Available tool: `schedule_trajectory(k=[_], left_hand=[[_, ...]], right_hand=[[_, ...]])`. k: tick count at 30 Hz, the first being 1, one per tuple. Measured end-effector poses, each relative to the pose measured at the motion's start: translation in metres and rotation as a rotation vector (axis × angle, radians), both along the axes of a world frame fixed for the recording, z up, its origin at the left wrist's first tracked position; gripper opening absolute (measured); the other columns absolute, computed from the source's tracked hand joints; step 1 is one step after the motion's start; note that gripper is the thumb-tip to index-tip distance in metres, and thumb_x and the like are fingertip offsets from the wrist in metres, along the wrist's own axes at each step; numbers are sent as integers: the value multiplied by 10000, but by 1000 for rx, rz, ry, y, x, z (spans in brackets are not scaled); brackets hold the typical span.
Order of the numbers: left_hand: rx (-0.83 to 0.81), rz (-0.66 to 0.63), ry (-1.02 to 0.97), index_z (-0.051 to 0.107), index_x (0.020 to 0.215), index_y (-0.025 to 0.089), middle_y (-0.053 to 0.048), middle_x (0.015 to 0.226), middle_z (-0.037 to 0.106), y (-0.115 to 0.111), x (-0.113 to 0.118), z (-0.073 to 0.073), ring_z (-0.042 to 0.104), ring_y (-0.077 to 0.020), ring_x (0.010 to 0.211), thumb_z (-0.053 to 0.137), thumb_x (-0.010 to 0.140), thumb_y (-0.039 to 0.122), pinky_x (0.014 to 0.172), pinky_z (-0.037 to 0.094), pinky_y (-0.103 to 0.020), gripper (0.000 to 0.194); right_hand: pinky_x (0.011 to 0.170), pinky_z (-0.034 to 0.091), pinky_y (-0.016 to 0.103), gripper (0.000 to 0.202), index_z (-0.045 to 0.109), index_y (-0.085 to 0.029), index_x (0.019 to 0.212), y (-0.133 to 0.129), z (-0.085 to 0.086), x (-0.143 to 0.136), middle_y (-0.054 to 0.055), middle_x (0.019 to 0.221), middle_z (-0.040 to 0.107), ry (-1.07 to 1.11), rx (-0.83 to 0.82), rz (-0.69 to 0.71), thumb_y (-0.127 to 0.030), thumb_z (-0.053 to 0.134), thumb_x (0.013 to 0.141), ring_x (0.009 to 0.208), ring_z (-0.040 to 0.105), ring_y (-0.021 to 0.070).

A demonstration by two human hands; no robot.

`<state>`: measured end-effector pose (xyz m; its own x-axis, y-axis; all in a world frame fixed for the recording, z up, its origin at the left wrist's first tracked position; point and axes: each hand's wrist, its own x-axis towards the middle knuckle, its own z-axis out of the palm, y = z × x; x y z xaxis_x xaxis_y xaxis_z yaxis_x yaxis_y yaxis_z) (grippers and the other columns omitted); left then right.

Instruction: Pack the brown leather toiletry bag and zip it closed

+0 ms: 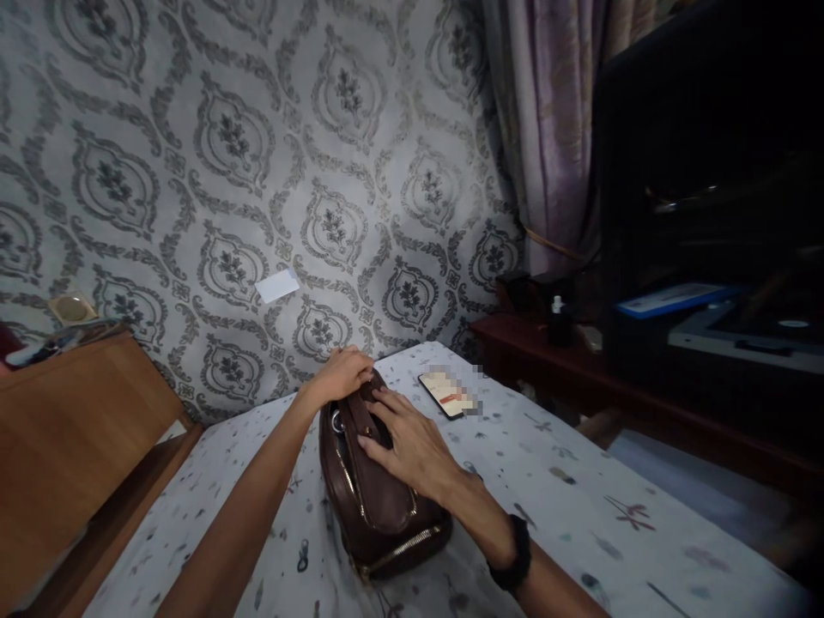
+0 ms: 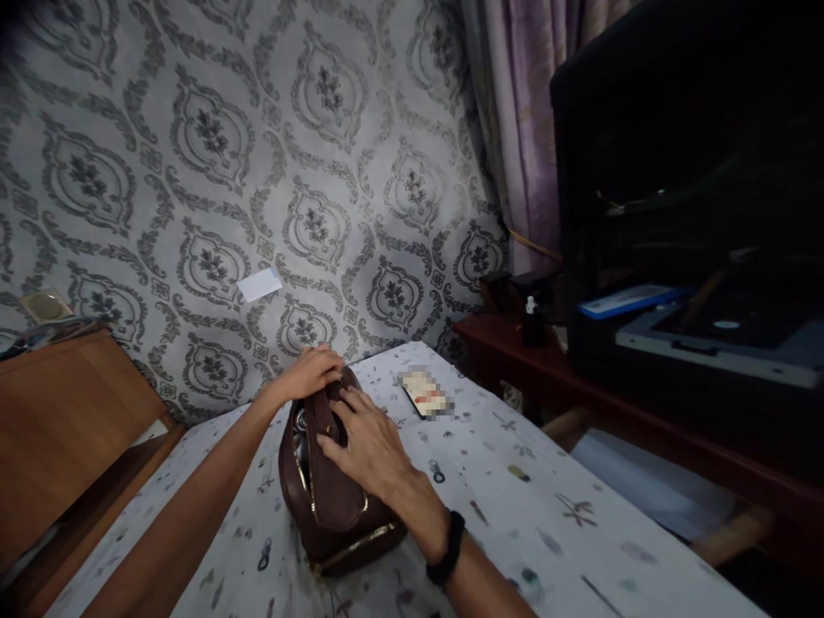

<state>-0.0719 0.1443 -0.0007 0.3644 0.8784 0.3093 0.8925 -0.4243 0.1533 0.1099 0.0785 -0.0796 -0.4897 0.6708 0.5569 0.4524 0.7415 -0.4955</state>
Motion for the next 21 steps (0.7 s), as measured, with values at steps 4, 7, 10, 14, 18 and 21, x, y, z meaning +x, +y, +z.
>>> schedule_trajectory(k=[4,7,10,14,18,21], left_hand=[[40,5,-144,645,682,240,-46,828,687,-2,-4,1,582,-266,998,685,787,257,1014,387,-375,114],[124,75,-323,699,945,248,-62,1070,694,-3,-18,0,574,-251,1110,607,865,342,1013,406,-357,154],[194,244,-524,672,1022,211,-92,1131,671,-4,-43,-9,572,-260,1137,543,891,419,960,440,-368,278],[64,414,-720,670,805,172,-96,858,703,-12,-70,-31,654,-279,884,550,825,621,772,495,-397,465],[-113,426,-849,702,772,160,-96,812,735,-19,-75,-47,676,-256,763,623,724,708,672,505,-369,556],[-151,387,-904,721,798,163,-59,786,734,-16,-72,-50,666,-208,731,766,662,610,680,498,-321,470]], right_hand=[[1137,430,524,469,648,-153,1316,-1,1,0,175,1481,556,-9,-21,-7,-364,636,896,1423,458,341],[1139,433,510,467,644,-165,1323,-1,-1,1,164,1479,562,3,-15,-9,-358,623,899,1424,461,327],[1158,414,499,479,636,-151,1334,0,-2,1,165,1483,558,5,-12,-6,-353,616,900,1434,450,319],[1161,413,502,458,651,-145,1310,0,-2,0,164,1473,568,31,-6,-5,-340,616,898,1429,457,318],[1156,419,516,452,659,-148,1299,1,-4,0,169,1461,579,53,2,7,-339,622,890,1423,467,322],[1159,417,511,448,662,-157,1294,2,-5,-1,161,1465,577,62,11,4,-343,625,888,1423,466,318]])
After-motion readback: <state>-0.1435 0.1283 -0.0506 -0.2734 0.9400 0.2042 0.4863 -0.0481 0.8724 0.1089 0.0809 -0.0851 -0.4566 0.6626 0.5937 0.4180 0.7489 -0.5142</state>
